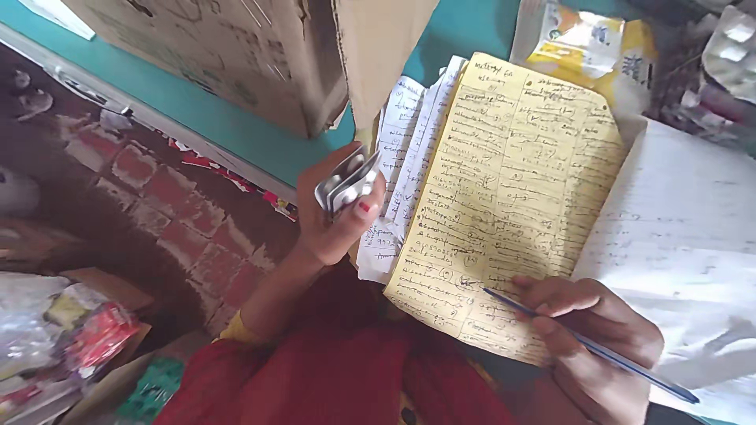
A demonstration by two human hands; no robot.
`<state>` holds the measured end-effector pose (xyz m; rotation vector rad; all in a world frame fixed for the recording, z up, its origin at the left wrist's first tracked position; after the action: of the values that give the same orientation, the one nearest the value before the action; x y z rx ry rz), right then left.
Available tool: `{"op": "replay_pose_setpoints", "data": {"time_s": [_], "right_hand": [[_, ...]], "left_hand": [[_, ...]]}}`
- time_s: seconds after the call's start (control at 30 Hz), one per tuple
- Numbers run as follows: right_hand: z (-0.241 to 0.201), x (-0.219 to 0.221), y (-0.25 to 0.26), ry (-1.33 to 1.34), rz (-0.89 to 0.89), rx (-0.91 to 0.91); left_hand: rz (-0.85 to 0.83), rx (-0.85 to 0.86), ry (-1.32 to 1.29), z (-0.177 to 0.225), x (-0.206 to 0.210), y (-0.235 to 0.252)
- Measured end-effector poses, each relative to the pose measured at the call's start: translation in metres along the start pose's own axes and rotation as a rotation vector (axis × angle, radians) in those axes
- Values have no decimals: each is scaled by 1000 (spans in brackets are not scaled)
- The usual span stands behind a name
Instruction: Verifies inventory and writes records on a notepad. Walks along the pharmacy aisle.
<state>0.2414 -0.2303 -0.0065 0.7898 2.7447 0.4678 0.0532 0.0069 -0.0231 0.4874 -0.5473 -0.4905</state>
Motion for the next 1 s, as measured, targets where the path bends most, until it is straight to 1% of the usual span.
{"op": "replay_pose_setpoints", "data": {"time_s": [0.33, 0.6, 1.0], "right_hand": [[-1, 0, -1, -21, 2, -6], [-1, 0, -1, -32, -1, -12], [-1, 0, 0, -19, -3, -8]], "left_hand": [[-22, 2, 21, 0, 1, 1], [21, -15, 25, 0, 0, 0], [35, -46, 10, 1, 1, 0]]}}
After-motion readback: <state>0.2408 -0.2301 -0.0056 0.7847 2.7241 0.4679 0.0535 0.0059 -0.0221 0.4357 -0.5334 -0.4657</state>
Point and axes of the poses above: each hand's wrist, its own y-axis towards the middle knuckle, its own x-axis out of the palm, z = x × y, the point moved 2 cm from there along y, towards the middle knuckle, and after that the axes turned 12 degrees about z, right-handed, at the moved point
